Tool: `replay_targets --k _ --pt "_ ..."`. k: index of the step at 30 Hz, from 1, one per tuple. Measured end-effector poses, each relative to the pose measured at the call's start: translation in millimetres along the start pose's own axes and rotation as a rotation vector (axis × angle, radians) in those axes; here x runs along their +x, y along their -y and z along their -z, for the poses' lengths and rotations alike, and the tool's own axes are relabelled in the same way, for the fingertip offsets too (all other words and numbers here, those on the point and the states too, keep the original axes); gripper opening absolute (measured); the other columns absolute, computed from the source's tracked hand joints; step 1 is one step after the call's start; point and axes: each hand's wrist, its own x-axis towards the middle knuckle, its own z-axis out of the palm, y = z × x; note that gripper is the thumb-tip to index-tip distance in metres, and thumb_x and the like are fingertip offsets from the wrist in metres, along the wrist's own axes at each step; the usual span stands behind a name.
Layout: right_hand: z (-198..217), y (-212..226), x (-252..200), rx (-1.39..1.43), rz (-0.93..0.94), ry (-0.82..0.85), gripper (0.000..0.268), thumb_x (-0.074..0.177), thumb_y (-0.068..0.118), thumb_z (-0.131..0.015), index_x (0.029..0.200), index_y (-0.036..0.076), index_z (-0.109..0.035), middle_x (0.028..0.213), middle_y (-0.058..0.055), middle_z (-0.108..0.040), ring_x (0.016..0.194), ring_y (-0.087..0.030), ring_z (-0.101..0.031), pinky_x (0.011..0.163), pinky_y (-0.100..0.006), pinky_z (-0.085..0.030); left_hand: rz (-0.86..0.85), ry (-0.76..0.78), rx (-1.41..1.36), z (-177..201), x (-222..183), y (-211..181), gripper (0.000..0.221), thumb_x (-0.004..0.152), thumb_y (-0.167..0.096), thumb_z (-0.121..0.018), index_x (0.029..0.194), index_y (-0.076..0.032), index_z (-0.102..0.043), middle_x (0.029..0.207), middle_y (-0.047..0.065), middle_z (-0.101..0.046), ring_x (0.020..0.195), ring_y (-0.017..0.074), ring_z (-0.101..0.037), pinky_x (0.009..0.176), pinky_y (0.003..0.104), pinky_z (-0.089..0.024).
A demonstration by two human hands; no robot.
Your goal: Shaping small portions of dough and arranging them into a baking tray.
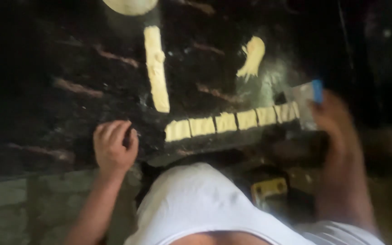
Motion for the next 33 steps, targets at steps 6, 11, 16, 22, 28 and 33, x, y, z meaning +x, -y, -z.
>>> replay_targets --k 6,11,16,22,28,33 --pt "-19 102 -13 0.55 0.272 0.037 0.047 0.096 0.033 -0.067 0.137 0.012 -0.062 0.122 -0.011 -0.072 0.106 -0.024 -0.068 0.085 -0.042 -0.055 0.055 0.015 0.029 -5 -7 -8 0.018 0.093 -0.011 -0.075 0.109 -0.002 -0.072 0.111 0.014 -0.07 0.106 0.0347 -0.064 0.098 0.047 -0.05" --pt "-95 172 14 0.65 0.627 0.021 0.034 0.098 0.024 -0.067 0.124 0.004 -0.06 0.095 -0.001 -0.059 0.085 -0.01 -0.059 0.072 -0.028 -0.053 0.07 0.004 0.092 1 -8 -5 0.019 0.094 -0.012 -0.074 0.11 -0.001 -0.071 0.11 0.014 -0.069 0.105 0.0342 -0.064 0.097 0.048 -0.05" --pt "-116 184 -45 0.625 0.825 0.273 0.01 0.101 0.012 -0.066 0.102 0.003 -0.071 0.095 -0.007 -0.069 0.086 -0.016 -0.065 0.078 -0.032 -0.055 0.086 -0.047 0.15 3 -7 -12 0.019 0.093 -0.013 -0.074 0.109 -0.002 -0.07 0.107 0.013 -0.069 0.104 0.0337 -0.063 0.096 0.048 -0.05" --pt "-121 214 -168 0.11 1.325 -0.35 0.014 0.074 0.019 -0.079 0.086 0.015 -0.074 0.09 -0.007 -0.071 0.085 -0.029 -0.067 0.072 -0.05 -0.051 0.073 -0.102 0.106 -1 -8 -8 0.019 0.091 -0.013 -0.074 0.108 -0.003 -0.07 0.108 0.011 -0.069 0.104 0.0333 -0.063 0.093 0.046 -0.049" --pt "-127 219 -144 0.619 1.065 0.567 0.014 0.09 0.01 -0.076 0.1 0.008 -0.067 0.086 -0.003 -0.067 0.077 -0.013 -0.064 0.068 -0.031 -0.057 0.296 0.045 -0.372 9 13 -29 0.03 0.091 -0.013 -0.075 0.119 -0.005 -0.066 0.115 0.008 -0.07 0.103 0.0255 -0.068 0.09 0.038 -0.055" --pt "-58 244 -170 0.445 0.884 0.8 0.013 0.089 0.01 -0.075 0.1 0.006 -0.07 0.082 -0.006 -0.07 0.073 -0.012 -0.065 0.064 -0.029 -0.054 0.494 0.459 -1.1 -12 21 -57 0.045 0.09 -0.014 -0.074 0.131 -0.004 -0.057 0.121 0.008 -0.07 0.109 0.0181 -0.069 0.091 0.032 -0.059"
